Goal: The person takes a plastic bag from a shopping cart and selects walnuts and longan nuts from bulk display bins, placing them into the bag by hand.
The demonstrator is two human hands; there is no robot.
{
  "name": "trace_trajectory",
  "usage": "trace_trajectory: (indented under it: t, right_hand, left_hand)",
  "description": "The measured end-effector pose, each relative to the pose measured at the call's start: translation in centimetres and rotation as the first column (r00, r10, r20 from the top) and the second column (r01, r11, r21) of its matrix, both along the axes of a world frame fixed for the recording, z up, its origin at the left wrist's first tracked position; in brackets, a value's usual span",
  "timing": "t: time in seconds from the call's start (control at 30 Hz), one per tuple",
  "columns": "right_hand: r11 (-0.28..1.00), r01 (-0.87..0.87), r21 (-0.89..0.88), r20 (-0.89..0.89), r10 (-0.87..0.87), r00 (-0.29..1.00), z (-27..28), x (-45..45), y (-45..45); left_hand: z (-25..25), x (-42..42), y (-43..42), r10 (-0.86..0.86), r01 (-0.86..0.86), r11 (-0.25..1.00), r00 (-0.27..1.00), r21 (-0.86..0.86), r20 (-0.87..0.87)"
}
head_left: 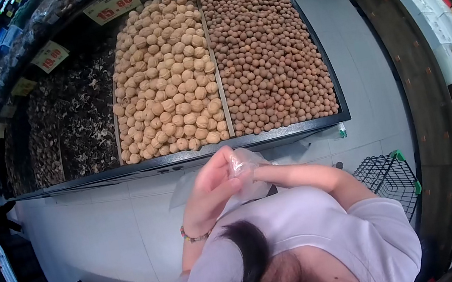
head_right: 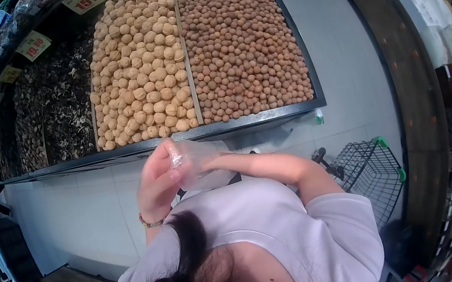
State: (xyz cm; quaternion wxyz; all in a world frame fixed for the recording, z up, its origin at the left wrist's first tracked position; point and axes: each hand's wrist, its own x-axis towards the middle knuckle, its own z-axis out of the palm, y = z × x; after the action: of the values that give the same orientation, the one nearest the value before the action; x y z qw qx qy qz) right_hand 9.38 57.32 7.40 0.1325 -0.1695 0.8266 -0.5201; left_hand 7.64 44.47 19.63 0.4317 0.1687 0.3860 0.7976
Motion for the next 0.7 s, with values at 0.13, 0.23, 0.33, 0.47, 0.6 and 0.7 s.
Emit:
trace_trajectory:
  t: [0.13, 0.23, 0.33, 0.47, 0.6, 0.7]
  right_hand:
    - [0.996, 0.043, -0.077, -0.009, -0.043, 0.999, -0.1, -0.8, -4.4]
    - [0.989, 0.082, -0.12, -0.017, -0.084, 0.996, -0.2, -1.7, -6.8]
    - [0.981, 0.118, -0.151, -0.029, -0.123, 0.992, -0.3, -2.8, -8.2]
    - [0.97, 0.164, -0.18, -0.042, -0.174, 0.984, -0.2, -3.7, -9.1]
    - [0.958, 0.198, -0.208, -0.035, -0.21, 0.977, -0.2, -3.4, -10.1]
    - [0.95, 0.211, -0.231, -0.041, -0.226, 0.973, -0.1, -3.0, -10.7]
  left_hand:
    - [0.4, -1.5, -3.2, 0.196, -0.197, 0.98, 0.98, 0.016, 0.024]
    - [0.0, -3.1, -5.6, 0.204, -0.208, 0.977, 0.976, 0.051, 0.074]
    - [-0.7, -4.3, -7.9, 0.116, -0.129, 0.982, 0.988, 0.135, 0.097]
    - [-0.7, -5.0, -9.0, 0.046, -0.064, 0.986, 0.991, 0.152, 0.122]
    - [-0.7, -5.2, -9.4, -0.009, -0.011, 0.986, 0.993, 0.164, 0.119]
    - [-1.2, -5.5, -9.4, 0.051, -0.073, 0.982, 0.991, 0.173, 0.125]
